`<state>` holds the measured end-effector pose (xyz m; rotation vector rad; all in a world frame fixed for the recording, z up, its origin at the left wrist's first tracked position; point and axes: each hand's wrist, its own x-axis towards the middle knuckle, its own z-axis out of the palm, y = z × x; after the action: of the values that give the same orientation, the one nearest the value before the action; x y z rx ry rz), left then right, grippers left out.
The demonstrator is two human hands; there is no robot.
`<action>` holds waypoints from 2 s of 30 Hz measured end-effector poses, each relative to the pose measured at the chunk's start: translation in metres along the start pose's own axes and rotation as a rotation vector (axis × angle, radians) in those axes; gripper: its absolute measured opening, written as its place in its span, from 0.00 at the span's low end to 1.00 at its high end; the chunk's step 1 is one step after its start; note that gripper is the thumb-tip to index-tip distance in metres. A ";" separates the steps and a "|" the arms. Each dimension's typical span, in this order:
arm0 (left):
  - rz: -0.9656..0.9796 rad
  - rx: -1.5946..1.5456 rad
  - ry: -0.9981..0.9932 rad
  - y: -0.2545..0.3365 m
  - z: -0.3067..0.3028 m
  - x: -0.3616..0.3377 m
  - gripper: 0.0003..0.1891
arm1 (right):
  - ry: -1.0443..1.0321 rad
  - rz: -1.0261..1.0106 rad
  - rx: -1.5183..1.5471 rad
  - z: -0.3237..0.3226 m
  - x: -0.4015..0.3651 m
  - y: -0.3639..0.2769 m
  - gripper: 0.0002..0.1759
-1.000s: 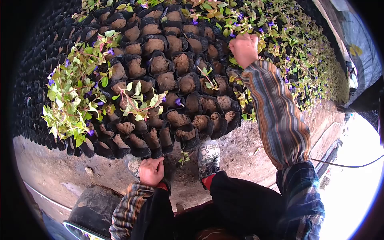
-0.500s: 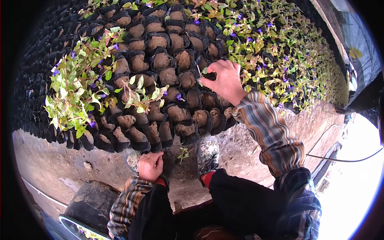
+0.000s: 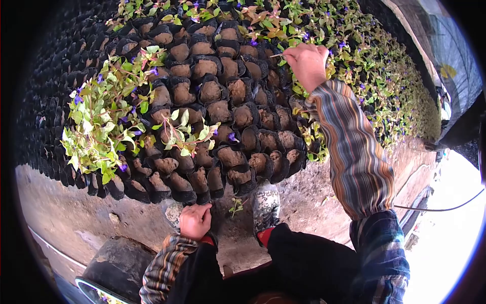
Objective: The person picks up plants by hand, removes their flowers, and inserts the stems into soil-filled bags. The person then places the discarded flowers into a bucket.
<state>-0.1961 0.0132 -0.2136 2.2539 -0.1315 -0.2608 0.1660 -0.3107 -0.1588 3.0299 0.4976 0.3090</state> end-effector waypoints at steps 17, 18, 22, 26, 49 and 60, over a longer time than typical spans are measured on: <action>0.004 0.011 -0.014 -0.010 0.003 -0.004 0.10 | -0.106 -0.162 -0.186 0.058 0.034 -0.011 0.06; 0.000 0.011 -0.023 -0.008 0.002 -0.002 0.10 | -0.100 -0.167 -0.198 0.059 0.034 -0.014 0.06; -0.018 0.015 -0.007 0.000 -0.001 0.003 0.06 | -0.122 -0.140 -0.213 0.058 0.034 -0.025 0.05; -0.012 -0.008 0.003 0.000 -0.004 0.004 0.08 | 0.344 -0.149 0.331 0.024 0.021 -0.087 0.05; 0.012 -0.075 0.048 -0.005 0.000 -0.003 0.06 | -0.774 0.476 2.273 -0.016 -0.026 -0.162 0.16; 0.044 -0.055 0.049 -0.007 0.002 -0.003 0.07 | -0.289 0.341 0.872 -0.021 -0.044 -0.042 0.13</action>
<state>-0.1998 0.0165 -0.2194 2.1980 -0.1461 -0.1833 0.1080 -0.2851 -0.1500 3.8927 0.0838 -0.4706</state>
